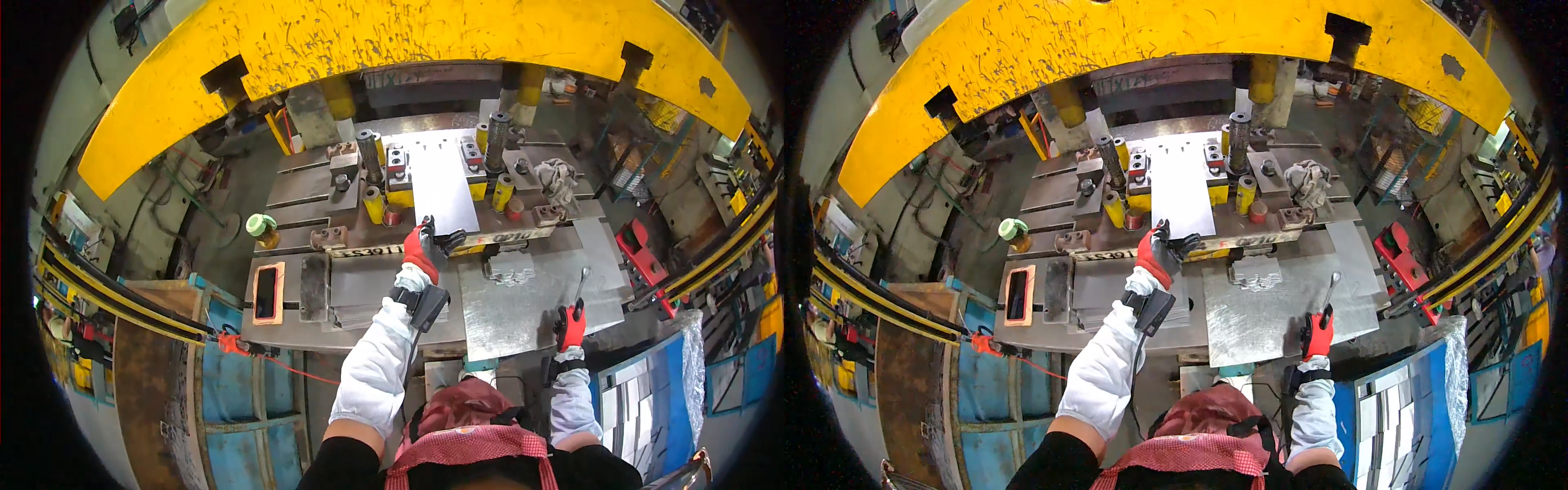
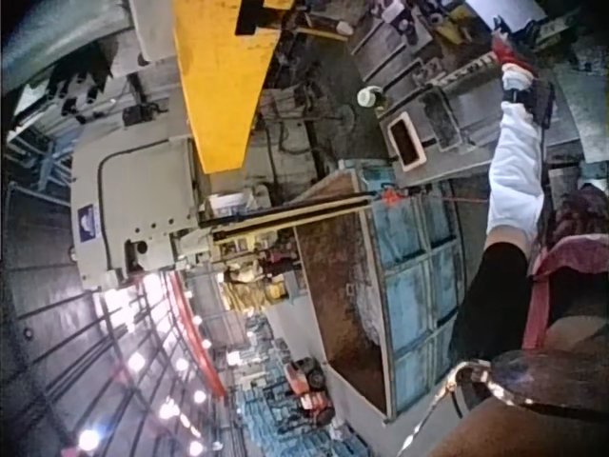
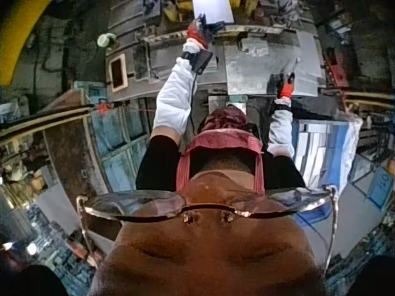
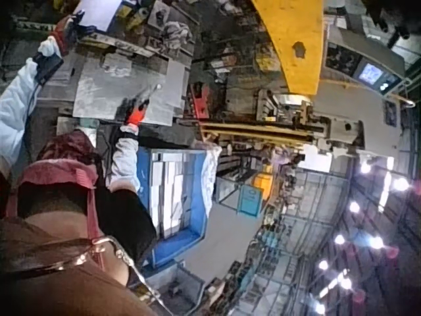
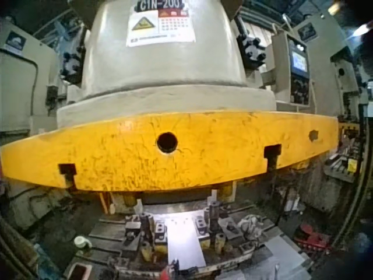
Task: Placing metal sheets into a press machine and adjusting them using a hand tool.
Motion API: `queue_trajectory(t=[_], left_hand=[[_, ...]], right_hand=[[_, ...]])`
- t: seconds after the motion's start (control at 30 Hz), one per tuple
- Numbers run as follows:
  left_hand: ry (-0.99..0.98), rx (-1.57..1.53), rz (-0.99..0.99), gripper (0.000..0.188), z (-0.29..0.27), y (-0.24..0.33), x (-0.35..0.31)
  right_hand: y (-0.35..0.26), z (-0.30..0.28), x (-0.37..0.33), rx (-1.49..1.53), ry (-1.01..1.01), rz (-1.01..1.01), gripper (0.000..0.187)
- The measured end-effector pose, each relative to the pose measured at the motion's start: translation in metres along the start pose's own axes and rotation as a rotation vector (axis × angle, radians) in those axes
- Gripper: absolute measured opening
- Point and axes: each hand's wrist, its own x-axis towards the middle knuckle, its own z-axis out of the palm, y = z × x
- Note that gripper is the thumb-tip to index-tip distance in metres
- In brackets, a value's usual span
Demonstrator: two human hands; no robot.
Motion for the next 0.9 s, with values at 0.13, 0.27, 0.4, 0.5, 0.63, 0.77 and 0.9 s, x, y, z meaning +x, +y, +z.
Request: queue_trajectory(t=[0.13, 0.27, 0.4, 0.5, 0.63, 0.77, 0.9], left_hand=[[0.041, 0.004, -0.025, 0.039, 0.015, -0.003, -0.001], [0.022, 0.006, 0.013, 0.040, 0.011, -0.003, -0.005], [0.018, 0.011, 0.017, 0.041, 0.005, -0.002, 0.000], [0.024, 0.034, 0.027, 0.040, 0.004, -0.002, 0.001], [-0.043, 0.038, 0.046, 0.038, 0.008, -0.006, 0.001], [-0.070, 0.047, 0.102, 0.035, -0.004, -0.003, 0.003], [0.030, 0.000, 0.021, 0.034, 0.014, -0.003, -0.006]], right_hand=[[0.080, -0.054, 0.064, -0.090, 0.005, -0.220, 0.057], [0.067, -0.043, 0.048, -0.327, 0.060, -0.284, 0.062], [0.074, -0.047, 0.055, -0.376, 0.069, -0.275, 0.064], [0.083, -0.052, 0.061, -0.391, 0.053, -0.271, 0.064], [0.110, -0.070, 0.085, -0.310, 0.052, -0.291, 0.063], [0.101, -0.062, 0.075, -0.385, 0.040, -0.266, 0.063], [0.067, -0.050, 0.049, -0.371, 0.045, -0.200, 0.064]])
